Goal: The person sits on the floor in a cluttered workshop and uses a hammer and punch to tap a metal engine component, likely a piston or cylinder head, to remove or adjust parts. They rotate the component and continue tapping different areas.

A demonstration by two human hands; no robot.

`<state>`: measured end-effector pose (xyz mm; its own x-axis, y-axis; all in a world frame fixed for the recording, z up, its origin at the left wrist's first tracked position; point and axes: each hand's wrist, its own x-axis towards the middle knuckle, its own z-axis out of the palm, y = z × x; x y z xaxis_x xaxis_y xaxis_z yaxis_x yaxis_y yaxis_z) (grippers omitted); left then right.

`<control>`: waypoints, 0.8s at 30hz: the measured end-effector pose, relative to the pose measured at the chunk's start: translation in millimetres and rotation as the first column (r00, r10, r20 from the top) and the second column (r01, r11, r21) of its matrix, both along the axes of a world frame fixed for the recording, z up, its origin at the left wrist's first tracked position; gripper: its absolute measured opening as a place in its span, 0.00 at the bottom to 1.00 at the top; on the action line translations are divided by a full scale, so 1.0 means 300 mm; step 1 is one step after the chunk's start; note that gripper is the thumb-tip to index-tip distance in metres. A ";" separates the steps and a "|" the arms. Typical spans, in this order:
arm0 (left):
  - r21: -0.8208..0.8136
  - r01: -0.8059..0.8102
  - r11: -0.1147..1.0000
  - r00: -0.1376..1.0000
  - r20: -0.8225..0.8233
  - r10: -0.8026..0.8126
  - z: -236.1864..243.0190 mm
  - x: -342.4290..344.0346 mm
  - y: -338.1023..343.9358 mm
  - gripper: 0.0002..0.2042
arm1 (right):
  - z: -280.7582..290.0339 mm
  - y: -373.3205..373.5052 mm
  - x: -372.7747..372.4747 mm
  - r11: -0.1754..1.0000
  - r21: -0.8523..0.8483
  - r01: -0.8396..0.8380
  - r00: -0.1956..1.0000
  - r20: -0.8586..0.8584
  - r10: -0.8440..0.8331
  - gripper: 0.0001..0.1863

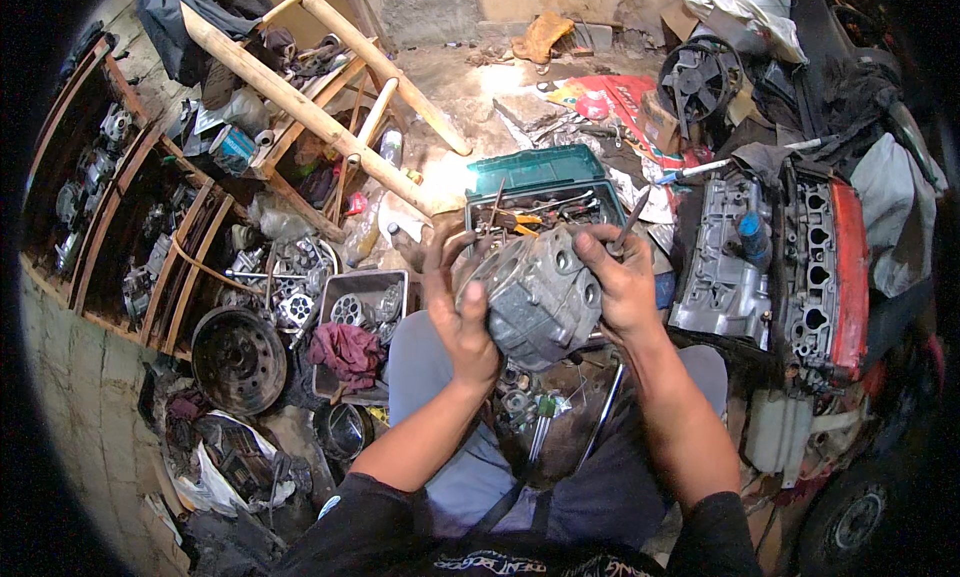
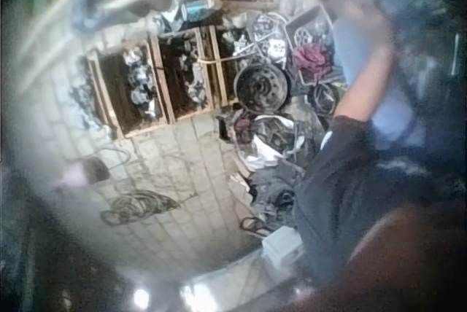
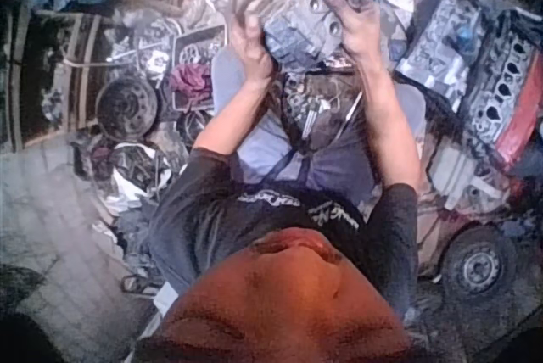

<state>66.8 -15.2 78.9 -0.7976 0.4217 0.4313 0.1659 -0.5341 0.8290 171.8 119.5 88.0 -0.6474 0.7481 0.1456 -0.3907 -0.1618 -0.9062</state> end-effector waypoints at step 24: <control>0.042 0.821 0.569 0.317 0.796 -0.516 -0.077 -0.037 0.076 0.26 | -0.085 0.250 0.080 0.900 0.368 0.233 0.743 0.529 -0.409 0.16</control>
